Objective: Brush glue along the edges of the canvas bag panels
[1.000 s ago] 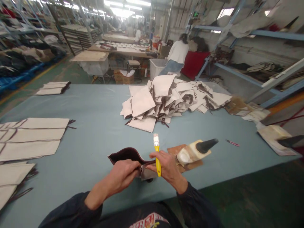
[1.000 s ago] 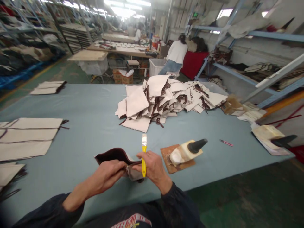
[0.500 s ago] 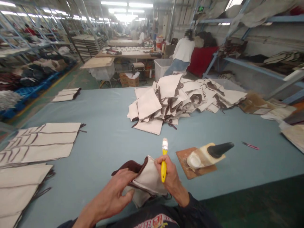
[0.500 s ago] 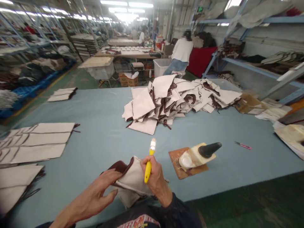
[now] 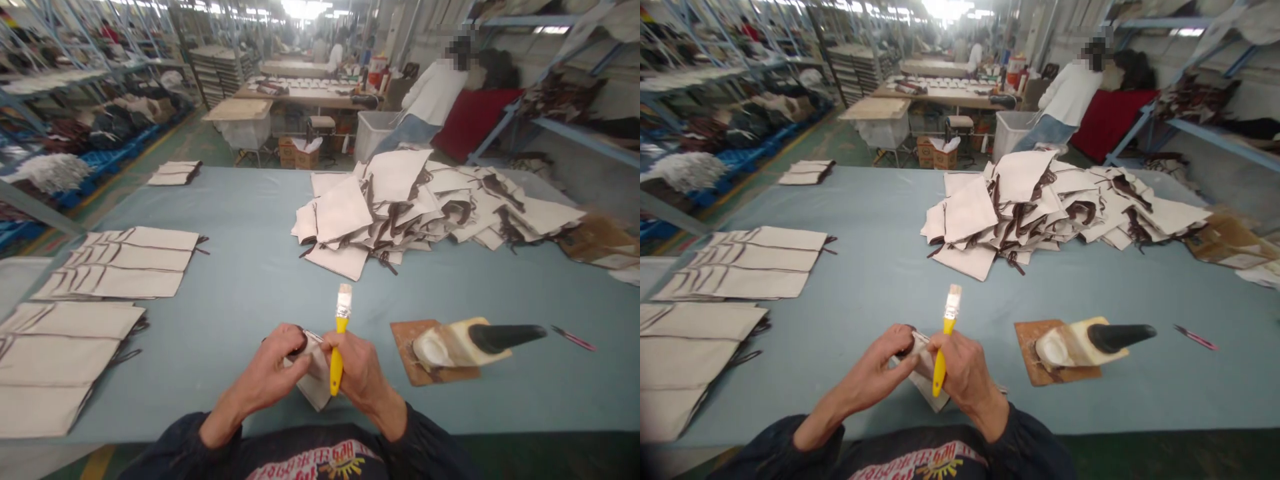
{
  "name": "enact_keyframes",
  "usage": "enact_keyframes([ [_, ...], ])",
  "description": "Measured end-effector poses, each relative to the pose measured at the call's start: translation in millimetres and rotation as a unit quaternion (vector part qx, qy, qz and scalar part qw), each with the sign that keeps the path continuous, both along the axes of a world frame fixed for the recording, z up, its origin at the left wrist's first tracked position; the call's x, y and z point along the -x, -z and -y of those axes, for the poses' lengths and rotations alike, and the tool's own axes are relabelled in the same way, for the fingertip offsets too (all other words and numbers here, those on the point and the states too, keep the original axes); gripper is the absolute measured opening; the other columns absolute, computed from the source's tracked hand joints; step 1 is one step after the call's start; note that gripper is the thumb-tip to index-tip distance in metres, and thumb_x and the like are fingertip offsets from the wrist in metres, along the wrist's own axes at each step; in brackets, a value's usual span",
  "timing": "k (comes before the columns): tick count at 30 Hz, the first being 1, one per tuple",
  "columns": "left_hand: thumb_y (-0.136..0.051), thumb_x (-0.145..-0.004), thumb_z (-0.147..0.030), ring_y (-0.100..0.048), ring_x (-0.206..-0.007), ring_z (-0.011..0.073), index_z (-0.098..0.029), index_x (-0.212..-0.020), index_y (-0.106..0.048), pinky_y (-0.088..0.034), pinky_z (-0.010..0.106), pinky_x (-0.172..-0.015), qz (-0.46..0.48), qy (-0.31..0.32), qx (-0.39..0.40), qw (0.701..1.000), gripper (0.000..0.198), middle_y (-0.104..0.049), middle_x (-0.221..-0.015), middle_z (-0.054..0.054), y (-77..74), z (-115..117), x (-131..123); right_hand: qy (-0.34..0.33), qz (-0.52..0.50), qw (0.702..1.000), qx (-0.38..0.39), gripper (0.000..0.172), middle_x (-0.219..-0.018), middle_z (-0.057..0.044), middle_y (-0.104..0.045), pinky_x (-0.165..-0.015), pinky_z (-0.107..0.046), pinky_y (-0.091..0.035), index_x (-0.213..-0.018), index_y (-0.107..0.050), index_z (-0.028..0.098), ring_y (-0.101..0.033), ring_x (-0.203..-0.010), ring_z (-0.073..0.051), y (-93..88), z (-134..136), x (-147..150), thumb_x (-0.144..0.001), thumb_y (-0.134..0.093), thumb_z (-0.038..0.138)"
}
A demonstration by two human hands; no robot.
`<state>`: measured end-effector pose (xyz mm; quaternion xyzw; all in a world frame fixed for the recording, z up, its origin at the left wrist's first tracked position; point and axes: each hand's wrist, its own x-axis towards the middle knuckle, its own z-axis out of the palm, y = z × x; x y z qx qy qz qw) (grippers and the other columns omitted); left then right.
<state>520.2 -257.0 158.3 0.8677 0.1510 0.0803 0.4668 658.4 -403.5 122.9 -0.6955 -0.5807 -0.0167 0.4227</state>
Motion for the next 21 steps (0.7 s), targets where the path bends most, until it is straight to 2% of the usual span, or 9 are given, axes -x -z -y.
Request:
enact_keyframes([
  [3, -0.05, -0.093, -0.027, -0.049, -0.08, 0.0186, -0.022, -0.068, -0.041, -0.04, 0.032, -0.075, -0.012, 0.011, 0.004, 1.0, 0.027, -0.052, -0.077, 0.001, 2.2, 1, 2, 0.002, -0.03, 1.0, 0.002, 0.009, -0.082, -0.005, -0.074, -0.065, -0.029, -0.054, -0.103, -0.06, 0.021, -0.071, -0.071, -0.02, -4.3, 3, -5, -0.101, -0.052, 0.022],
  [5, -0.051, -0.093, -0.029, -0.046, -0.073, 0.0166, -0.022, -0.067, -0.041, -0.038, 0.03, -0.069, -0.042, 0.02, 0.033, 0.998, 0.029, -0.049, -0.074, -0.001, 3.1, 0, 3, 0.011, -0.098, 0.995, -0.009, 0.022, -0.079, -0.004, -0.072, -0.064, -0.029, -0.054, -0.118, -0.06, 0.02, -0.069, -0.068, -0.018, -11.1, 9, -11, -0.105, -0.047, 0.032],
  [7, -0.051, -0.093, -0.031, -0.043, -0.068, 0.0149, -0.022, -0.067, -0.042, -0.035, 0.029, -0.065, -0.067, 0.022, 0.085, 0.994, 0.029, -0.047, -0.07, -0.003, 4.2, -1, 4, 0.025, -0.181, 0.983, -0.016, 0.038, -0.068, 0.001, -0.065, -0.057, -0.028, -0.051, -0.127, -0.06, 0.019, -0.062, -0.056, -0.016, -19.3, 18, -16, -0.108, -0.038, 0.043],
  [10, -0.052, -0.091, -0.034, -0.046, -0.069, 0.0149, -0.021, -0.074, -0.05, -0.037, 0.028, -0.064, -0.066, 0.015, 0.183, 0.981, 0.021, -0.049, -0.071, -0.003, 6.7, -5, 4, 0.058, -0.288, 0.955, -0.029, 0.052, -0.055, 0.004, -0.051, -0.046, -0.027, -0.042, -0.118, -0.068, 0.017, -0.051, -0.046, -0.014, -29.4, 29, -20, -0.108, -0.031, 0.052],
  [13, -0.055, -0.086, -0.032, -0.053, -0.076, 0.0173, -0.02, -0.082, -0.057, -0.042, 0.028, -0.069, -0.057, 0.005, 0.256, 0.965, 0.012, -0.055, -0.076, -0.001, 9.2, -7, 0, 0.098, -0.353, 0.929, -0.048, 0.053, -0.052, 0.003, -0.048, -0.043, -0.025, -0.037, -0.096, -0.072, 0.018, -0.046, -0.045, -0.013, -34.2, 35, -20, -0.107, -0.034, 0.052],
  [15, -0.056, -0.084, -0.03, -0.054, -0.077, 0.0178, -0.019, -0.084, -0.06, -0.043, 0.028, -0.067, -0.063, 0.001, 0.291, 0.955, 0.011, -0.056, -0.076, 0.0, 10.1, -8, -4, 0.105, -0.361, 0.925, -0.052, 0.049, -0.051, 0.004, -0.046, -0.043, -0.024, -0.035, -0.085, -0.071, 0.019, -0.043, -0.043, -0.011, -36.4, 36, -20, -0.106, -0.04, 0.052],
  [17, -0.056, -0.083, -0.03, -0.053, -0.073, 0.0167, -0.018, -0.084, -0.06, -0.041, 0.027, -0.064, -0.074, 0.001, 0.32, 0.945, 0.013, -0.057, -0.076, 0.0, 9.9, -8, -9, 0.09, -0.337, 0.936, -0.042, 0.043, -0.051, 0.005, -0.048, -0.042, -0.023, -0.034, -0.081, -0.069, 0.02, -0.042, -0.043, -0.011, -40.3, 35, -20, -0.104, -0.048, 0.049],
  [21, -0.058, -0.081, -0.032, -0.047, -0.066, 0.0134, -0.017, -0.083, -0.06, -0.036, 0.025, -0.059, -0.101, 0.016, 0.344, 0.933, 0.016, -0.056, -0.075, -0.001, 6.5, -8, -17, 0.024, -0.237, 0.971, 0.005, 0.03, -0.06, 0.002, -0.062, -0.047, -0.024, -0.042, -0.083, -0.067, 0.021, -0.055, -0.049, -0.012, -54.8, 30, -25, -0.103, -0.054, 0.039],
])
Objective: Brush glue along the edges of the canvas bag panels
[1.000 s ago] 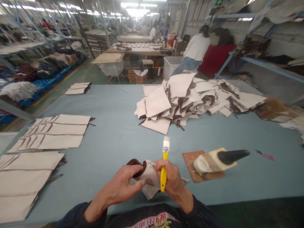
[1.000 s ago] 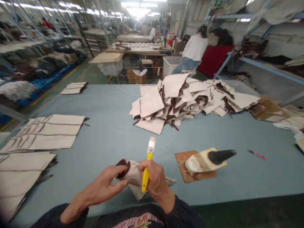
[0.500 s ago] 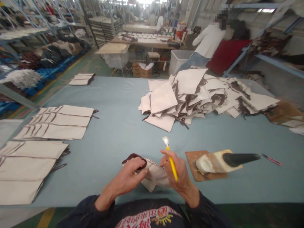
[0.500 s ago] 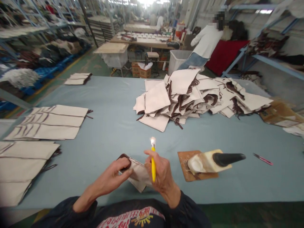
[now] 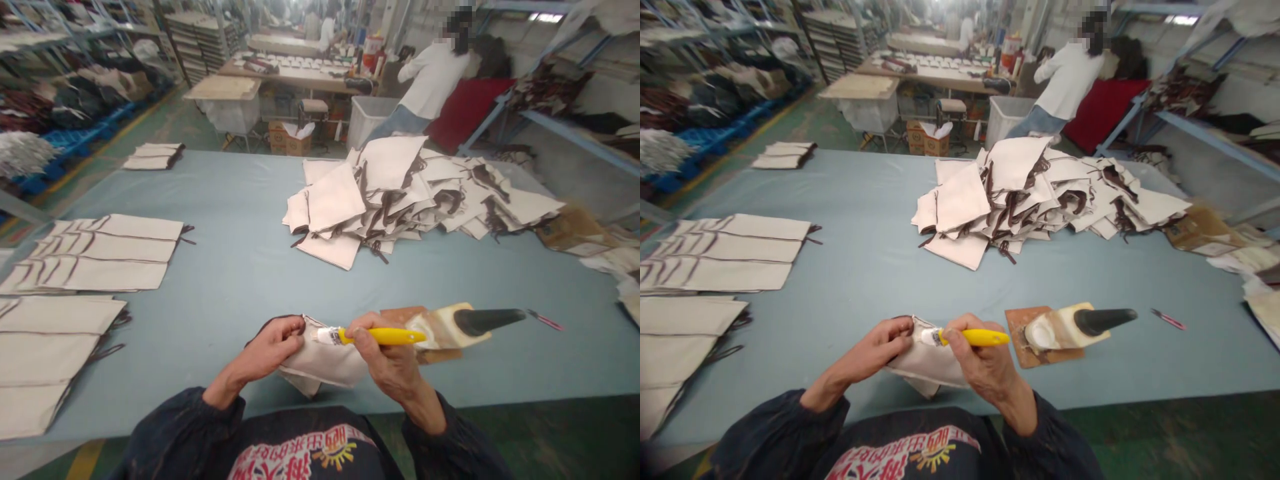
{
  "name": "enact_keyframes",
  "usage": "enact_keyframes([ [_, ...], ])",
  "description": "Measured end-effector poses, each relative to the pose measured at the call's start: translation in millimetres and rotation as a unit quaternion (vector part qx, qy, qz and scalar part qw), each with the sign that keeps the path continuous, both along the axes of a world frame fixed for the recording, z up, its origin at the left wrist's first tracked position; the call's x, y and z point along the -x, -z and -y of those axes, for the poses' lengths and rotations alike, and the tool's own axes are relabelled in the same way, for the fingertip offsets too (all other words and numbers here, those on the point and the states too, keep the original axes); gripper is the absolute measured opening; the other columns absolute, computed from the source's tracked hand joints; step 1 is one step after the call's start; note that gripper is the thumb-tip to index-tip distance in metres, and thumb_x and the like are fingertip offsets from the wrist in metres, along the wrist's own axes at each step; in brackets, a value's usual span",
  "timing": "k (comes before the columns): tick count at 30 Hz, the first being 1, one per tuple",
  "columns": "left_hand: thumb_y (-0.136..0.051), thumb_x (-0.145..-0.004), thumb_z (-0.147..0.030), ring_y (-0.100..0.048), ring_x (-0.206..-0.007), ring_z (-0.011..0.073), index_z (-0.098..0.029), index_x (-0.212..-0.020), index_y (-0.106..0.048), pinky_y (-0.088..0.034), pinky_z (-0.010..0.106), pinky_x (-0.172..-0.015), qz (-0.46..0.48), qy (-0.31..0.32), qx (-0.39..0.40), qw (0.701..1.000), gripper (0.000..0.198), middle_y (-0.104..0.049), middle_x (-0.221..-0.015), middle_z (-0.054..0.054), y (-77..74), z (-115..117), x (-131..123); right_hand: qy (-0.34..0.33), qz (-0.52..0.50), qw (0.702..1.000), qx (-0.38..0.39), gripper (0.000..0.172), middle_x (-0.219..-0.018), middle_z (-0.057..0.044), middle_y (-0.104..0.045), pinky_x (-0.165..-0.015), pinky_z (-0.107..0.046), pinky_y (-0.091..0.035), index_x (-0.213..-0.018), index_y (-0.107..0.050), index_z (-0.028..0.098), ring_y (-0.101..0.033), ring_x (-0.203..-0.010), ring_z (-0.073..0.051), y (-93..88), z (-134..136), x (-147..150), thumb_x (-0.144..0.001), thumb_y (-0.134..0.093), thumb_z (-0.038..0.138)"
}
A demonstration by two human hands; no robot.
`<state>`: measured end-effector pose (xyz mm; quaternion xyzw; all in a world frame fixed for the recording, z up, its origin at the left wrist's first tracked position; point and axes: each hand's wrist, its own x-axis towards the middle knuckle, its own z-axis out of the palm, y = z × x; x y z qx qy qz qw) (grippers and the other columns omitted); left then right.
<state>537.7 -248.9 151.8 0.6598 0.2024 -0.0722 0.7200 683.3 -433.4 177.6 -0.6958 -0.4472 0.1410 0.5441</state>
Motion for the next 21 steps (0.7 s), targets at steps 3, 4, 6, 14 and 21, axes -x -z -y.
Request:
enact_keyframes([
  [3, -0.058, -0.08, -0.032, -0.045, -0.066, 0.0126, -0.016, -0.086, -0.061, -0.034, 0.024, -0.058, -0.005, 0.014, 0.011, 1.0, 0.017, -0.054, -0.075, -0.002, -1.5, 1, -4, -0.02, 0.076, 0.997, 0.011, 0.027, -0.058, 0.003, -0.062, -0.047, -0.023, -0.042, -0.082, -0.066, 0.022, -0.056, -0.048, -0.012, -8.7, -6, -5, -0.103, -0.052, 0.033],
  [4, -0.058, -0.08, -0.032, -0.045, -0.066, 0.0126, -0.016, -0.087, -0.061, -0.034, 0.024, -0.058, -0.004, 0.017, 0.016, 1.0, 0.018, -0.055, -0.075, -0.002, -1.5, 2, -4, -0.024, 0.1, 0.995, 0.013, 0.027, -0.058, 0.003, -0.063, -0.048, -0.023, -0.042, -0.082, -0.066, 0.022, -0.057, -0.048, -0.012, -9.7, -10, -6, -0.103, -0.052, 0.031],
  [6, -0.057, -0.079, -0.03, -0.047, -0.067, 0.0127, -0.016, -0.089, -0.062, -0.036, 0.024, -0.06, 0.006, 0.021, 0.028, 0.999, 0.018, -0.057, -0.077, -0.002, -1.2, 4, -5, -0.031, 0.148, 0.988, 0.008, 0.027, -0.061, 0.002, -0.066, -0.05, -0.023, -0.044, -0.082, -0.066, 0.022, -0.06, -0.05, -0.012, -9.0, -17, -7, -0.103, -0.051, 0.029],
  [14, -0.055, -0.08, -0.031, -0.053, -0.074, 0.0158, -0.017, -0.09, -0.062, -0.042, 0.028, -0.068, 0.009, -0.008, 0.034, 0.999, 0.019, -0.062, -0.084, 0.0, -3.8, 5, -3, 0.032, 0.233, 0.969, -0.076, 0.026, -0.068, 0.0, -0.072, -0.057, -0.022, -0.049, -0.081, -0.063, 0.022, -0.067, -0.056, -0.012, -12.9, -25, -6, -0.103, -0.05, 0.023],
  [21, -0.055, -0.079, -0.033, -0.051, -0.068, 0.014, -0.017, -0.09, -0.061, -0.04, 0.026, -0.063, 0.001, 0.015, 0.055, 0.998, 0.02, -0.061, -0.08, 0.0, -4.5, 11, -5, 0.007, 0.244, 0.968, -0.061, 0.027, -0.063, 0.002, -0.07, -0.053, -0.021, -0.049, -0.081, -0.063, 0.022, -0.065, -0.052, -0.012, -16.5, -17, 1, -0.104, -0.05, 0.024],
])
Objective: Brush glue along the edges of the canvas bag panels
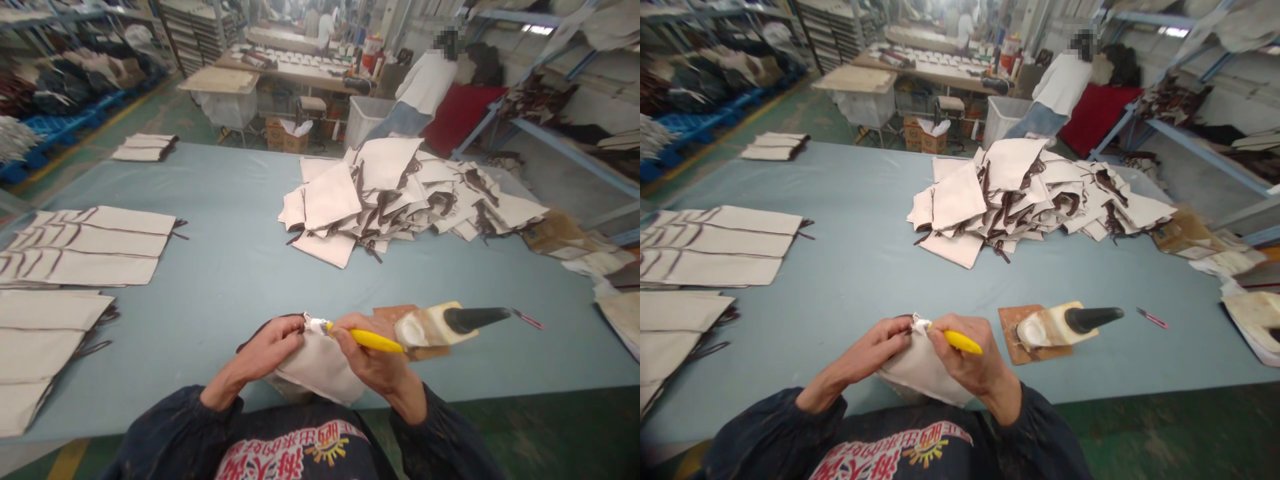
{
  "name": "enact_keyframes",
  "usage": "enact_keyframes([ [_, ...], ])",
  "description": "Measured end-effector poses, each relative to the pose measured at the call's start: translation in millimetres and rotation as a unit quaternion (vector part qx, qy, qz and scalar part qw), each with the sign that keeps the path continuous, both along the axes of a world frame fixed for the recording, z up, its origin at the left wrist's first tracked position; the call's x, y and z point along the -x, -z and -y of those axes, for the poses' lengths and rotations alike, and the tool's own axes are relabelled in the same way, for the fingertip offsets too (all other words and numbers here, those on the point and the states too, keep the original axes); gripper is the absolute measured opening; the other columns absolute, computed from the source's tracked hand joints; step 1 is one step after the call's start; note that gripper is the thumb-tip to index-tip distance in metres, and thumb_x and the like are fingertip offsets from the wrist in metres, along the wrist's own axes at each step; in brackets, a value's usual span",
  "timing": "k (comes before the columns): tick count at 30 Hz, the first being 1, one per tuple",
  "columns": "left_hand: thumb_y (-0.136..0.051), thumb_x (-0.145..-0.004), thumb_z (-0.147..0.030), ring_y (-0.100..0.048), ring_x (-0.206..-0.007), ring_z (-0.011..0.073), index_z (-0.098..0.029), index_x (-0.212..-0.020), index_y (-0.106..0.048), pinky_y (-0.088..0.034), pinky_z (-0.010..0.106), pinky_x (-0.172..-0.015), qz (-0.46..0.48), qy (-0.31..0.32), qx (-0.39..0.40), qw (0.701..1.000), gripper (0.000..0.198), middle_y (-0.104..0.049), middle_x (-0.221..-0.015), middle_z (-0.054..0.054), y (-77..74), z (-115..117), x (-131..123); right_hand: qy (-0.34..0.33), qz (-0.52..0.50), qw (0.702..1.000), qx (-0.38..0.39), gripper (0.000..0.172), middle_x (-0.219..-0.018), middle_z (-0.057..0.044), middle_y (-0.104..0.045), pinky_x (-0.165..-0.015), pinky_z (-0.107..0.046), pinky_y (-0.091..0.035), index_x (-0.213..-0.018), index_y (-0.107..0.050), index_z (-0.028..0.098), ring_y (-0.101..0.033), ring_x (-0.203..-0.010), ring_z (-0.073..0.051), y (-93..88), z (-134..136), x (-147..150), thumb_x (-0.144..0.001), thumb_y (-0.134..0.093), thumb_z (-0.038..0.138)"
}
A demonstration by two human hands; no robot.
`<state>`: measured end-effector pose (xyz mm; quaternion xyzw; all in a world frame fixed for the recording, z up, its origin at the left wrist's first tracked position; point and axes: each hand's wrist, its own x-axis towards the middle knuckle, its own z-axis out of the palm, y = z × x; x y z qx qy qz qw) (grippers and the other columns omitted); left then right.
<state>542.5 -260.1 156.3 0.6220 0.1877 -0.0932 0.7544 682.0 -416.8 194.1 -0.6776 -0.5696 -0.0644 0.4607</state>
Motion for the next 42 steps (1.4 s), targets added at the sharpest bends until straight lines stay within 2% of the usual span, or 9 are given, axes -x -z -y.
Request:
enact_keyframes([
  [5, -0.051, -0.082, -0.028, -0.049, -0.068, 0.015, -0.018, -0.077, -0.058, -0.04, 0.025, -0.061, 0.035, -0.009, -0.124, 0.992, 0.014, -0.057, -0.074, -0.001, 0.4, 5, -1, 0.039, 0.008, 0.999, -0.011, 0.029, -0.066, 0.0, -0.072, -0.054, -0.023, -0.05, -0.081, -0.064, 0.022, -0.067, -0.055, -0.013, 6.4, -7, 2, -0.105, -0.047, 0.025],
  [10, -0.042, -0.092, -0.019, -0.054, -0.069, 0.015, -0.018, -0.082, -0.062, -0.043, 0.027, -0.064, 0.1, -0.013, -0.254, 0.962, 0.022, -0.06, -0.074, -0.001, 4.7, 6, 10, 0.14, -0.063, 0.987, -0.051, 0.022, -0.066, 0.001, -0.07, -0.052, -0.025, -0.049, -0.083, -0.065, 0.023, -0.066, -0.055, -0.014, -2.3, 14, -1, -0.101, -0.052, 0.023],
  [13, -0.04, -0.096, -0.014, -0.06, -0.076, 0.0163, -0.018, -0.096, -0.064, -0.047, 0.029, -0.071, 0.175, -0.006, -0.352, 0.919, 0.025, -0.066, -0.083, 0.002, 10.7, 10, 18, 0.113, -0.053, 0.991, -0.046, 0.02, -0.067, 0.002, -0.071, -0.053, -0.024, -0.05, -0.083, -0.065, 0.024, -0.066, -0.055, -0.013, -8.2, 21, 0, -0.1, -0.054, 0.023],
  [18, -0.043, -0.097, -0.009, -0.063, -0.084, 0.0213, -0.018, -0.107, -0.061, -0.053, 0.033, -0.077, 0.288, 0.005, -0.517, 0.806, 0.022, -0.07, -0.091, 0.009, 21.0, 14, 27, 0.012, -0.033, 0.999, -0.028, 0.021, -0.065, 0.003, -0.07, -0.056, -0.022, -0.051, -0.085, -0.062, 0.023, -0.067, -0.056, -0.012, -15.6, 21, 6, -0.103, -0.052, 0.022],
  [21, -0.043, -0.096, -0.008, -0.063, -0.084, 0.0227, -0.017, -0.111, -0.06, -0.054, 0.035, -0.077, 0.305, 0.014, -0.55, 0.777, 0.024, -0.071, -0.092, 0.01, 22.3, 17, 28, -0.006, -0.028, 0.999, -0.022, 0.022, -0.066, 0.002, -0.07, -0.057, -0.023, -0.05, -0.085, -0.062, 0.022, -0.066, -0.057, -0.012, -15.4, 21, 12, -0.104, -0.051, 0.022],
  [28, -0.043, -0.096, -0.008, -0.06, -0.081, 0.0232, -0.018, -0.095, -0.059, -0.052, 0.037, -0.074, 0.313, 0.002, -0.55, 0.774, 0.019, -0.068, -0.086, 0.01, 27.0, 22, 30, -0.119, -0.033, 0.992, 0.011, 0.033, -0.055, 0.003, -0.06, -0.048, -0.028, -0.04, -0.08, -0.059, 0.022, -0.053, -0.045, -0.012, -10.9, 24, 30, -0.108, -0.042, 0.028],
  [34, -0.044, -0.094, -0.006, -0.061, -0.079, 0.0227, -0.018, -0.103, -0.06, -0.051, 0.036, -0.074, 0.327, -0.006, -0.55, 0.769, 0.022, -0.068, -0.084, 0.009, 27.1, 22, 30, -0.044, -0.058, 0.997, -0.036, 0.028, -0.061, 0.003, -0.066, -0.053, -0.028, -0.046, -0.084, -0.061, 0.024, -0.06, -0.051, -0.013, -5.0, 25, 24, -0.107, -0.046, 0.029],
  [39, -0.043, -0.095, -0.008, -0.061, -0.08, 0.0227, -0.019, -0.093, -0.059, -0.05, 0.037, -0.073, 0.332, -0.007, -0.524, 0.785, 0.02, -0.068, -0.083, 0.009, 29.5, 20, 28, -0.105, -0.063, 0.992, -0.027, 0.033, -0.056, 0.004, -0.061, -0.049, -0.028, -0.042, -0.082, -0.06, 0.024, -0.055, -0.046, -0.012, 1.8, 22, 29, -0.108, -0.042, 0.033],
  [42, -0.043, -0.095, -0.007, -0.06, -0.08, 0.0229, -0.019, -0.096, -0.059, -0.05, 0.037, -0.073, 0.334, -0.005, -0.523, 0.784, 0.02, -0.067, -0.083, 0.009, 29.7, 18, 27, -0.059, -0.069, 0.995, -0.034, 0.031, -0.058, 0.004, -0.063, -0.052, -0.027, -0.044, -0.082, -0.059, 0.024, -0.057, -0.049, -0.012, 2.2, 20, 25, -0.108, -0.044, 0.033],
])
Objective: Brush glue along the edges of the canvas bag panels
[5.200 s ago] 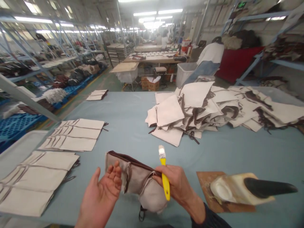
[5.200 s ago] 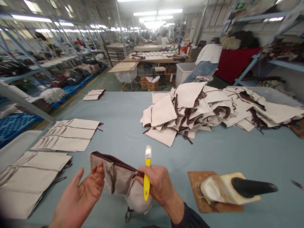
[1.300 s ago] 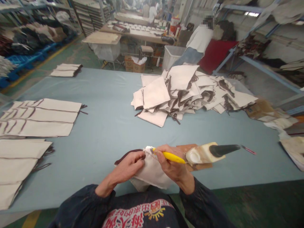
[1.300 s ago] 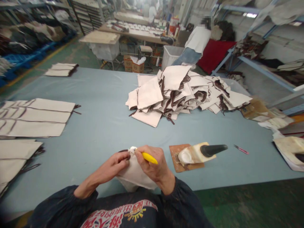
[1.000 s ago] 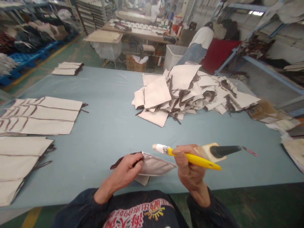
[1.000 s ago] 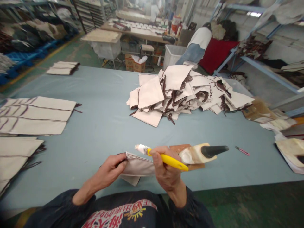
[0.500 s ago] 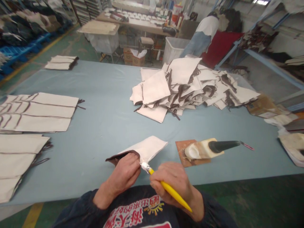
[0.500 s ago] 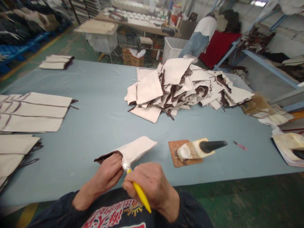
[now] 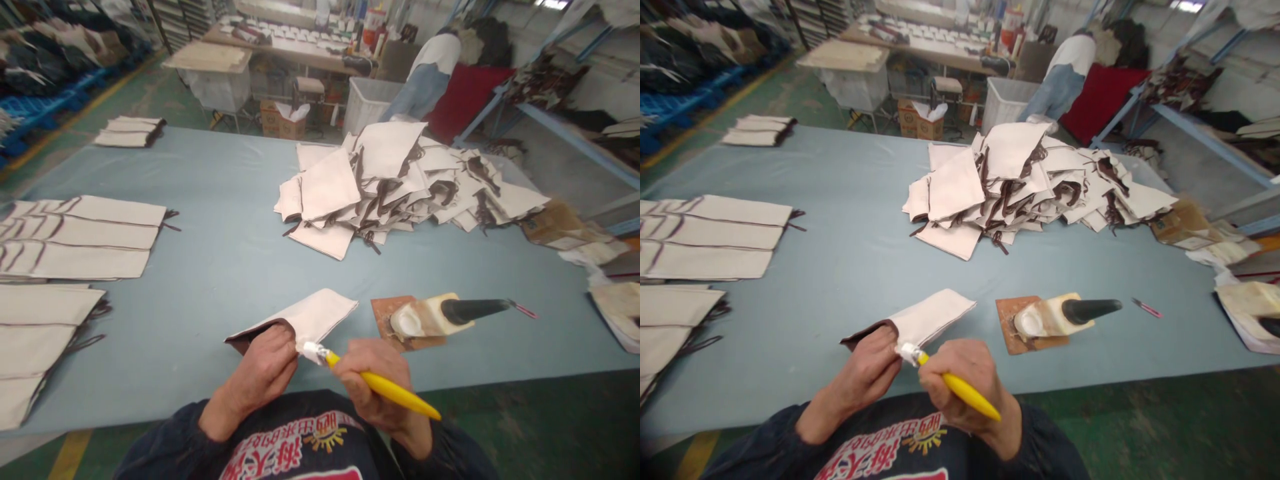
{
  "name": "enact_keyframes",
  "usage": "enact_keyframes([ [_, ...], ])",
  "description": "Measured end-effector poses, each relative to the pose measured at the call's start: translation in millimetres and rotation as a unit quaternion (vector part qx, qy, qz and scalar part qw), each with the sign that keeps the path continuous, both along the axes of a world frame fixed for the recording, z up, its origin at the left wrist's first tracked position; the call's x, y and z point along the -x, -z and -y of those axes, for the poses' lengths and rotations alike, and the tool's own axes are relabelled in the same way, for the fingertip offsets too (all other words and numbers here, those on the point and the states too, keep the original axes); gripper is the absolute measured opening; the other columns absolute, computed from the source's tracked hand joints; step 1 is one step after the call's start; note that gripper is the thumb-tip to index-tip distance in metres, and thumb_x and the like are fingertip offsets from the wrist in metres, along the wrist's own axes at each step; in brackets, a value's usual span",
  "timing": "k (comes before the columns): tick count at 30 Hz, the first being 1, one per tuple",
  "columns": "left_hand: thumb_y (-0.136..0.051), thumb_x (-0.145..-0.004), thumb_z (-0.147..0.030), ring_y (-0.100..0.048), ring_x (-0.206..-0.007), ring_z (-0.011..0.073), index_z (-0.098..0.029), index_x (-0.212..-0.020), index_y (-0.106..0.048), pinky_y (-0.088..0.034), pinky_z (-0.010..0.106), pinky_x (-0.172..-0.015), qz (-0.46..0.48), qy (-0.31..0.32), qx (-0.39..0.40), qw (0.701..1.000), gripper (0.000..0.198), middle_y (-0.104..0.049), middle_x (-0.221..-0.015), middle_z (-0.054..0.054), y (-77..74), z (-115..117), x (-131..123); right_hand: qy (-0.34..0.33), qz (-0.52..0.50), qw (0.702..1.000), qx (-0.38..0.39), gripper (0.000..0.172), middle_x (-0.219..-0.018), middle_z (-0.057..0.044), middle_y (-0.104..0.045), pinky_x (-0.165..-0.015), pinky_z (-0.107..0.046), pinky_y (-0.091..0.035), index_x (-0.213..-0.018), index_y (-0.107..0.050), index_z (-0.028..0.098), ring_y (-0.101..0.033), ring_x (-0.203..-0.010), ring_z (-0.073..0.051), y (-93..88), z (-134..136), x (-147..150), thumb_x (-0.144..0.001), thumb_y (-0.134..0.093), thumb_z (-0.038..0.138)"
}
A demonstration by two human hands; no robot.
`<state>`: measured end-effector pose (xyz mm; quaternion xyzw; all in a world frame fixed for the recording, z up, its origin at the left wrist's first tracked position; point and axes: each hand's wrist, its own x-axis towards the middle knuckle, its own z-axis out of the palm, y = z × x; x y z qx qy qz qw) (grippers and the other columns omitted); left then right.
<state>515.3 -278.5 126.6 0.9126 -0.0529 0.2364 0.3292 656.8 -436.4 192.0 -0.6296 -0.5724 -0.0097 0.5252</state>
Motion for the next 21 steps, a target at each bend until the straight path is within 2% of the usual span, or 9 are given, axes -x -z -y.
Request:
enact_keyframes([
  [2, -0.043, -0.094, -0.005, -0.06, -0.082, 0.0236, -0.018, -0.104, -0.06, -0.05, 0.037, -0.074, -0.002, 0.005, -0.001, 1.0, 0.023, -0.068, -0.086, 0.01, -0.6, -1, -1, 0.018, 0.006, 1.0, -0.001, 0.03, -0.062, 0.003, -0.067, -0.055, -0.026, -0.047, -0.082, -0.059, 0.024, -0.061, -0.053, -0.011, 0.5, -4, -5, -0.108, -0.046, 0.031],
  [4, -0.043, -0.094, -0.005, -0.062, -0.087, 0.0243, -0.018, -0.108, -0.061, -0.051, 0.038, -0.078, -0.006, 0.007, 0.007, 1.0, 0.026, -0.07, -0.091, 0.011, -0.5, -3, -1, -0.005, 0.009, 1.0, 0.004, 0.031, -0.063, 0.003, -0.067, -0.055, -0.026, -0.047, -0.081, -0.06, 0.023, -0.062, -0.054, -0.011, 1.3, -8, -7, -0.107, -0.046, 0.03],
  [8, -0.043, -0.095, -0.007, -0.064, -0.086, 0.0242, -0.02, -0.1, -0.062, -0.052, 0.037, -0.078, -0.014, -0.007, 0.02, 1.0, 0.023, -0.069, -0.087, 0.01, 2.2, -5, -2, -0.069, -0.01, 0.997, 0.02, 0.034, -0.059, 0.003, -0.065, -0.052, -0.025, -0.046, -0.079, -0.06, 0.022, -0.06, -0.05, -0.011, -0.3, -9, -8, -0.107, -0.045, 0.033],
  [11, -0.043, -0.094, -0.007, -0.063, -0.083, 0.024, -0.019, -0.097, -0.062, -0.051, 0.037, -0.076, -0.017, -0.001, 0.012, 1.0, 0.023, -0.068, -0.084, 0.009, 3.1, -4, -3, -0.04, -0.017, 0.999, 0.026, 0.033, -0.059, 0.003, -0.065, -0.051, -0.024, -0.046, -0.078, -0.061, 0.023, -0.06, -0.049, -0.011, -4.4, -7, -13, -0.107, -0.046, 0.032],
  [14, -0.043, -0.094, -0.007, -0.062, -0.084, 0.0242, -0.018, -0.107, -0.063, -0.051, 0.038, -0.076, -0.018, 0.01, -0.001, 1.0, 0.026, -0.07, -0.088, 0.01, 2.2, -4, -5, 0.024, -0.012, 0.999, 0.024, 0.03, -0.061, 0.002, -0.068, -0.053, -0.025, -0.049, -0.079, -0.062, 0.023, -0.063, -0.052, -0.013, -6.2, -11, -19, -0.105, -0.048, 0.028],
  [16, -0.043, -0.095, -0.008, -0.062, -0.084, 0.0243, -0.017, -0.11, -0.063, -0.052, 0.038, -0.076, -0.019, 0.008, -0.005, 1.0, 0.027, -0.071, -0.091, 0.011, 1.5, -5, -7, 0.024, -0.006, 0.999, 0.025, 0.03, -0.062, 0.002, -0.069, -0.054, -0.025, -0.049, -0.079, -0.063, 0.023, -0.064, -0.053, -0.013, -5.2, -15, -19, -0.104, -0.048, 0.028],
  [19, -0.042, -0.095, -0.009, -0.061, -0.083, 0.0238, -0.017, -0.101, -0.064, -0.051, 0.037, -0.075, -0.025, -0.003, -0.006, 1.0, 0.024, -0.07, -0.089, 0.011, 1.0, -6, -7, -0.003, -0.01, 0.999, 0.043, 0.035, -0.06, 0.003, -0.068, -0.053, -0.024, -0.048, -0.076, -0.062, 0.023, -0.063, -0.051, -0.011, -2.3, -15, -16, -0.106, -0.047, 0.032],
  [21, -0.042, -0.095, -0.008, -0.061, -0.081, 0.0234, -0.018, -0.095, -0.063, -0.051, 0.036, -0.074, -0.028, -0.009, -0.005, 1.0, 0.024, -0.069, -0.085, 0.01, 1.0, -7, -7, 0.004, -0.016, 0.998, 0.053, 0.036, -0.059, 0.003, -0.067, -0.052, -0.024, -0.047, -0.075, -0.061, 0.022, -0.062, -0.049, -0.011, -0.8, -10, -16, -0.106, -0.046, 0.032],
])
